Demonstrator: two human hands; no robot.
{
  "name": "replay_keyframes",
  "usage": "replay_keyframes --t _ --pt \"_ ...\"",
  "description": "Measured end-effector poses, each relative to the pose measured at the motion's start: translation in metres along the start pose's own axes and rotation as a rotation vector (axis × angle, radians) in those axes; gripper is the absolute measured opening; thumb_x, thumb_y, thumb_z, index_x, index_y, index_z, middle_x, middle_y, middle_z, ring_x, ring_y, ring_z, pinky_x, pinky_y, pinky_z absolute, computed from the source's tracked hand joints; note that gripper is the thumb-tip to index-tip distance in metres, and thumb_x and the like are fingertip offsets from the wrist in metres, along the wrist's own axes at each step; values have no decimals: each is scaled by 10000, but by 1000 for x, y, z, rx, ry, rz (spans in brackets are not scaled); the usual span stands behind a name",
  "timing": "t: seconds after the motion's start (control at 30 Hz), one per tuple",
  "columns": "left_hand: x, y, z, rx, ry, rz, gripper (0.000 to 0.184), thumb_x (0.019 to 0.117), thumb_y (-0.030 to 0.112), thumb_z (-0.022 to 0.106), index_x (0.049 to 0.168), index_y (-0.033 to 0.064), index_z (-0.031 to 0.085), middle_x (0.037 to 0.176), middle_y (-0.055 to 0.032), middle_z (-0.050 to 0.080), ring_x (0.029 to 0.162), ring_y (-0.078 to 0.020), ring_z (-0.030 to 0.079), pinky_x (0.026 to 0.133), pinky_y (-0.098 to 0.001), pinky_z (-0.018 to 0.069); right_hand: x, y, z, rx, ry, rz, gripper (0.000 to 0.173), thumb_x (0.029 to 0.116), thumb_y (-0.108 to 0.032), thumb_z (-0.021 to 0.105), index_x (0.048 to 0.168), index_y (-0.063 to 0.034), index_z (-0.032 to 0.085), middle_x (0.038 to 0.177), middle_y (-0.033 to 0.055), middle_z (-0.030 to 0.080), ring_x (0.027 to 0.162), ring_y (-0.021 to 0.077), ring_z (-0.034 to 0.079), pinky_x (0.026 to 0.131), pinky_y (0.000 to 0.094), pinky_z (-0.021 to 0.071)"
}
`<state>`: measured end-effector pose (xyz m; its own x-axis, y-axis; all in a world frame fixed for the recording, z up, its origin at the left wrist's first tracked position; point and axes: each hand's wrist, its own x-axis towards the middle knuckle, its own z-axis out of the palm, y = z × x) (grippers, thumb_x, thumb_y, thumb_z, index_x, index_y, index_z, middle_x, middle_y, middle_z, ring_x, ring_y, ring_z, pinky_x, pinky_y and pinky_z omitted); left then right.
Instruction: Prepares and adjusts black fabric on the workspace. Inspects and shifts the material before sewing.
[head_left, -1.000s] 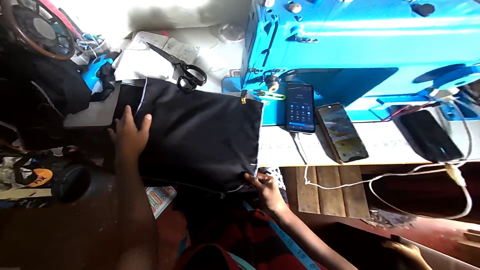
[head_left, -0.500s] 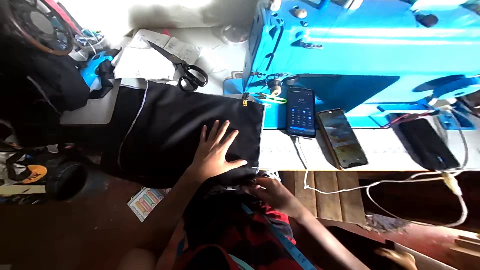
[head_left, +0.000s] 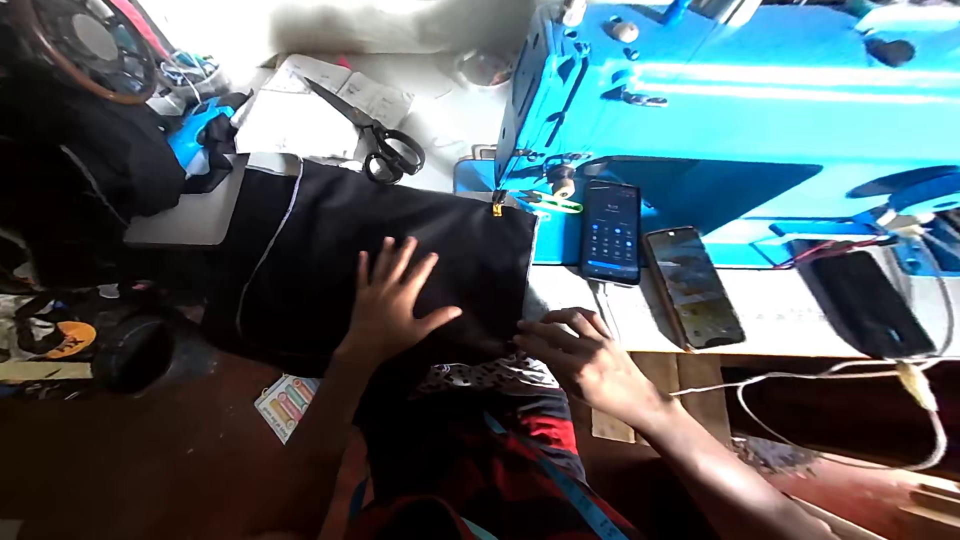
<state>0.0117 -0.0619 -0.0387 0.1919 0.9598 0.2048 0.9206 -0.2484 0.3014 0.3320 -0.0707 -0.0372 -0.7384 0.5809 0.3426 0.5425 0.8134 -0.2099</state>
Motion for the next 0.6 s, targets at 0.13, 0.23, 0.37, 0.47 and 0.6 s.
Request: replay_keyframes --t 0.13,0.23,0.37,0.47,0.6 --pt "-5 -32 -9 73 -148 -60 1008 813 896 424 1572 233 439 1678 -151 282 1563 -424 170 1193 -730 93 -2 -1 0 0 -1 9 302 1018 -115 520 1210 -209 734 1277 37 712 1176 295 647 1024 530 468" --pt "-2 -36 -6 68 -153 -40 1024 799 913 421 1568 238 443 1682 -142 275 1567 -410 165 1201 -719 78 0 0 0 10 1 18 290 1010 -109 531 1196 -200 734 1265 40 716 1193 304 644 1046 565 454" --pt "5 -38 -7 64 -155 -29 1026 791 914 429 1562 238 452 1681 -142 278 1566 -417 163 1195 -724 75 3 3 2 24 2 43 274 1028 -137 530 1196 -200 737 1255 45 719 1200 305 643 1064 578 435" --pt "12 -40 -8 58 -148 -15 1008 799 893 455 1556 228 461 1674 -151 290 1563 -424 169 1194 -729 76 6 7 4 52 2 50 293 1019 -121 519 1201 -193 738 1265 53 717 1208 311 638 1069 595 420" --pt "19 -44 -7 50 -128 3 991 810 875 469 1557 223 458 1678 -160 273 1570 -417 143 1197 -724 66 13 12 4 39 -7 52 290 1022 -130 518 1201 -189 738 1275 52 713 1208 314 638 1064 611 414"
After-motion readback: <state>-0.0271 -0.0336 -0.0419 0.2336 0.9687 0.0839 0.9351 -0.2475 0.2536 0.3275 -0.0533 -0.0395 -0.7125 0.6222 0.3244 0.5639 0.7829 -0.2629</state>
